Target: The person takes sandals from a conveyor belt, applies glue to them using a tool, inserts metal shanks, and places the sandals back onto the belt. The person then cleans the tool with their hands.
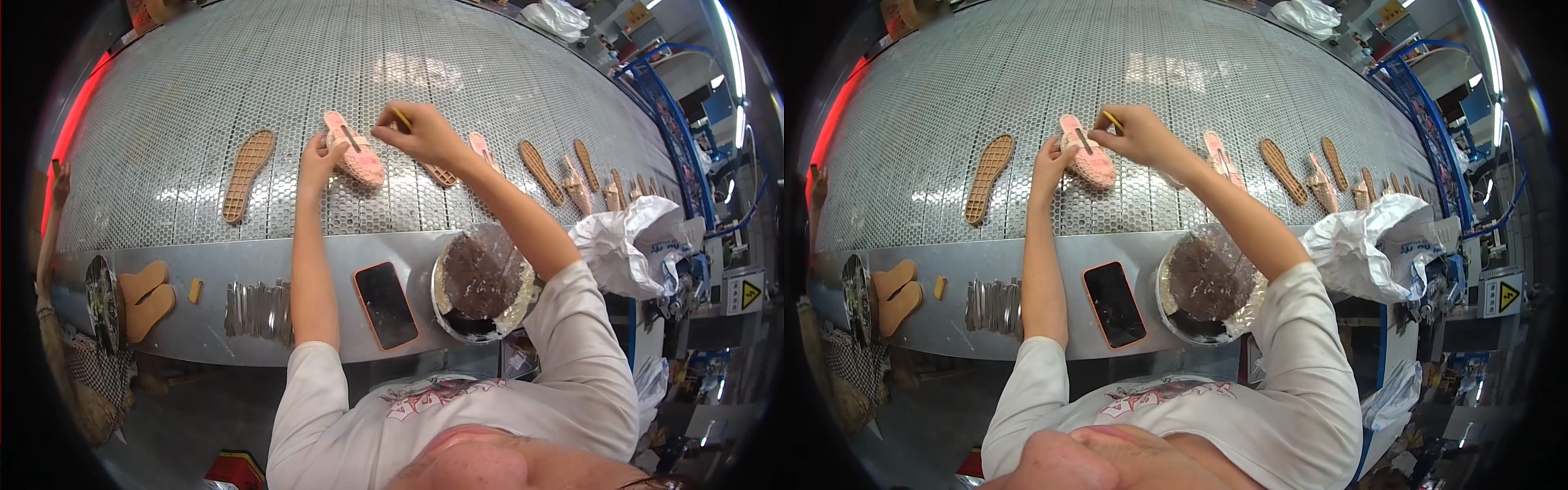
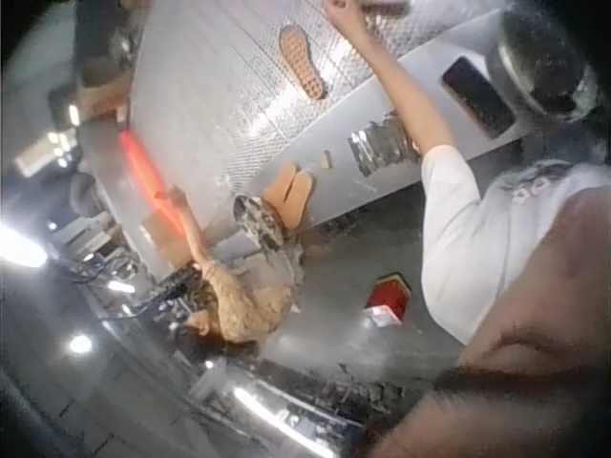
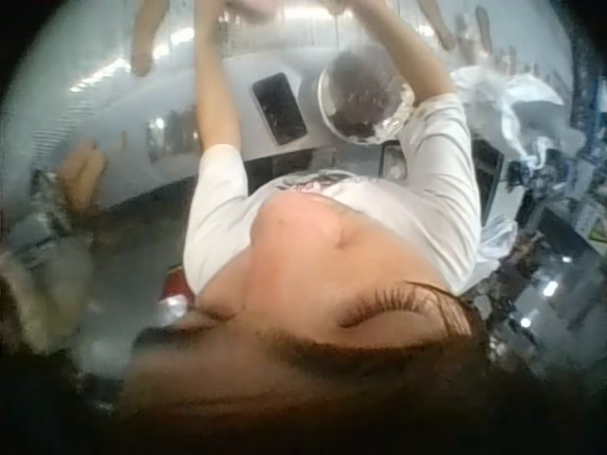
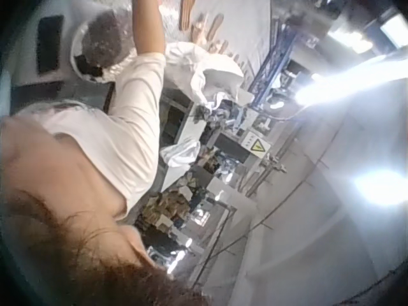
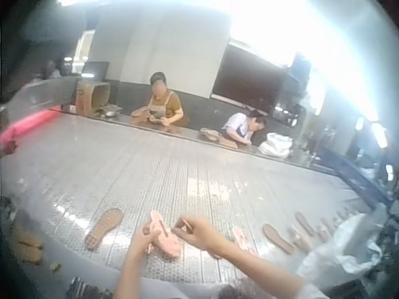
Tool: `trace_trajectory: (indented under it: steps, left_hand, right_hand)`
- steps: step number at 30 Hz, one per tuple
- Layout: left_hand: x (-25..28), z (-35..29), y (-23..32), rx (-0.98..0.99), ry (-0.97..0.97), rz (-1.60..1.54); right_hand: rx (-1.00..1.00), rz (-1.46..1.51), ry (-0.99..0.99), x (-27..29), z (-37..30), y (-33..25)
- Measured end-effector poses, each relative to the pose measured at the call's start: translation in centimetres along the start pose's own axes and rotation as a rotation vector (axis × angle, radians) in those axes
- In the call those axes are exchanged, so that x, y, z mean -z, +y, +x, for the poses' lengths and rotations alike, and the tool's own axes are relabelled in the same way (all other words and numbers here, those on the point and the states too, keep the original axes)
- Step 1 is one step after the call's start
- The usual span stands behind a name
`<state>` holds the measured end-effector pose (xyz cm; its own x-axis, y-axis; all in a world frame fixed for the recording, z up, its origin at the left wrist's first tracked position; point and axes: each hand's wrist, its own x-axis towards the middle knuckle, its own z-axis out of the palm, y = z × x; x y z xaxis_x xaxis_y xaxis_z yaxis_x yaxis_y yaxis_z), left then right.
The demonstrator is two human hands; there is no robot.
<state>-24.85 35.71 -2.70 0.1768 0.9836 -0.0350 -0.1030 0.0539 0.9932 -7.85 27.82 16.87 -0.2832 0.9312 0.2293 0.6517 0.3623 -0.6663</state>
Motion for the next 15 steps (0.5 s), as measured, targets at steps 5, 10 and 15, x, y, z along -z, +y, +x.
trace_trajectory:
  steps: [5,10,15]
  left_hand:
    - [1.0,1.2,-1.5,-0.201,0.243,0.162]
    - [1.2,1.3,-0.3,-0.339,0.339,0.203]
    - [1.5,2.0,2.8,-0.348,0.306,0.11]
  right_hand:
    - [0.125,0.088,0.037,7.1,-14.6,-11.2]
    - [-0.245,0.256,-0.324,8.6,-31.1,-14.0]
    - [-0.875,0.407,0.08,2.9,-46.2,-7.7]
